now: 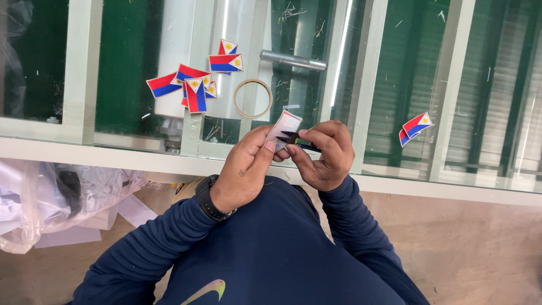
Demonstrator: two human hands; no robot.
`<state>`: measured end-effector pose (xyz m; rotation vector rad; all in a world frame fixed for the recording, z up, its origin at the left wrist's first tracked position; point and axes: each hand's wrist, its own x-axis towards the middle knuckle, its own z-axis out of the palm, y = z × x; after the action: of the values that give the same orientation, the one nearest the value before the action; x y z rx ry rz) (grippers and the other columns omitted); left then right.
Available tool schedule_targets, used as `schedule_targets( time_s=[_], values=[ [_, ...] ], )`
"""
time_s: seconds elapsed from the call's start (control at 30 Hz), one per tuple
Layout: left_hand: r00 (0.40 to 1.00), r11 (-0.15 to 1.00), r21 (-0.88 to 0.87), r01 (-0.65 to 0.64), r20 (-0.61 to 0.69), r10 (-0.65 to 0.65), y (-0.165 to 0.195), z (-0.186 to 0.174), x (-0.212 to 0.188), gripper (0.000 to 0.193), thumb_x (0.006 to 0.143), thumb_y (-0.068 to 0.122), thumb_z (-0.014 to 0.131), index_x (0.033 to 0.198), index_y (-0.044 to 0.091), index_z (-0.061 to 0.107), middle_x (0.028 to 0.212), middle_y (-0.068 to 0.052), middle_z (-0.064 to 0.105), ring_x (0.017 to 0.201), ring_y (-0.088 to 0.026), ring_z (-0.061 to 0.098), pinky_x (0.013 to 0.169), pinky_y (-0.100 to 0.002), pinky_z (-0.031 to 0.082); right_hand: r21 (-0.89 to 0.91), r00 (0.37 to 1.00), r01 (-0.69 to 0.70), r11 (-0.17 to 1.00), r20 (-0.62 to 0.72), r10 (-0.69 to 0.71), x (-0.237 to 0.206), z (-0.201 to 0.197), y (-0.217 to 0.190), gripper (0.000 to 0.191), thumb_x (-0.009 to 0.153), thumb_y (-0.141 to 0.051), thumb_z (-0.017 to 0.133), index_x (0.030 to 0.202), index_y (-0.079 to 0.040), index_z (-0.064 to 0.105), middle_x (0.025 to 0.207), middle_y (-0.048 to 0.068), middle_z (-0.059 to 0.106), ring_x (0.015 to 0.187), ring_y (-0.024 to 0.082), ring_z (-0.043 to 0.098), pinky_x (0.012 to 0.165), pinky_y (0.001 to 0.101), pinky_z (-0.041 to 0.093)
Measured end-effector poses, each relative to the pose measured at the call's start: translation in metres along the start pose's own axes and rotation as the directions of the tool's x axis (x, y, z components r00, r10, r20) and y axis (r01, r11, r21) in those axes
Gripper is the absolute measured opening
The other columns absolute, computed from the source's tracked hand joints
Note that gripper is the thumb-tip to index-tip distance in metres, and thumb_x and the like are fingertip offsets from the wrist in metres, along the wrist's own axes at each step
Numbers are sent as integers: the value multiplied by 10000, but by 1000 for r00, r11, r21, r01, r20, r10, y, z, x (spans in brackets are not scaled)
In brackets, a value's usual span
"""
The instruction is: The person trims the edges of small flag-shaped stickers using scissors. They repeatedly pick up a sticker, cut along its perimeter, and place the trimmed piece on a glass surface. The process is repeated for several stickers throughout the clip.
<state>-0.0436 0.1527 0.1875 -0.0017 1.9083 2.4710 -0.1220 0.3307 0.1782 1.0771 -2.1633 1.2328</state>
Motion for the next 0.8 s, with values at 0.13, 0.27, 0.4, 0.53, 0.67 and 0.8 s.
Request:
schedule_targets(
  time_s=[0.13, 0.27, 0.4, 0.53, 0.67, 0.8],
  values=[
    [1000, 1000, -14, 23, -20, -23, -1, 0, 1, 374, 1113, 128, 394, 1426, -25, 531, 1122, -72, 666, 988, -107, 653, 913, -290, 560, -2, 1000, 16, 1000, 3, -16, 1, -1, 1, 376, 806, -105, 917, 1081, -44, 669, 937, 81, 601, 790, 172, 576, 638, 300, 477],
    [1000, 999, -19, 27, -6, -27, 1, 0, 1, 379, 1118, 136, 396, 1436, -22, 529, 1110, -80, 701, 999, -113, 665, 936, -290, 554, -11, 999, 35, 999, 9, -35, 1, 0, 0, 367, 817, -113, 910, 1084, -50, 667, 944, 80, 598, 805, 178, 578, 659, 317, 482],
    [1000, 1000, 0, -4, 0, 4, 3, 2, 0, 378, 1113, 138, 393, 1433, -19, 520, 1167, -80, 698, 1076, -124, 681, 987, -294, 557, -13, 1000, 6, 1000, 8, -6, 1, 2, -2, 374, 828, -119, 909, 1102, -46, 665, 948, 81, 605, 792, 168, 578, 639, 302, 477],
    [1000, 997, 71, 20, -14, -19, 4, 1, -1, 376, 1108, 151, 410, 1419, -11, 546, 1134, -81, 706, 1046, -128, 670, 971, -300, 558, -5, 1000, -13, 1000, 1, 13, 1, 3, -3, 380, 831, -128, 911, 1108, -48, 663, 944, 80, 609, 772, 152, 572, 621, 289, 472],
    [1000, 997, 77, -1, -3, 1, 4, 0, -1, 370, 1111, 159, 410, 1411, -8, 547, 1137, -76, 704, 1043, -127, 668, 964, -300, 555, 1, 1000, -17, 1000, -5, 17, 1, 3, -3, 374, 836, -128, 910, 1105, -51, 662, 941, 77, 610, 768, 145, 565, 621, 287, 470],
    [1000, 995, 99, 14, -9, -13, 4, 1, -1, 361, 1107, 158, 420, 1394, -6, 563, 1106, -75, 707, 1017, -125, 666, 939, -296, 554, 5, 1000, -8, 1000, -15, 8, 1, 4, -3, 373, 827, -125, 907, 1101, -48, 666, 936, 76, 613, 763, 146, 563, 613, 290, 463]
  ],
)
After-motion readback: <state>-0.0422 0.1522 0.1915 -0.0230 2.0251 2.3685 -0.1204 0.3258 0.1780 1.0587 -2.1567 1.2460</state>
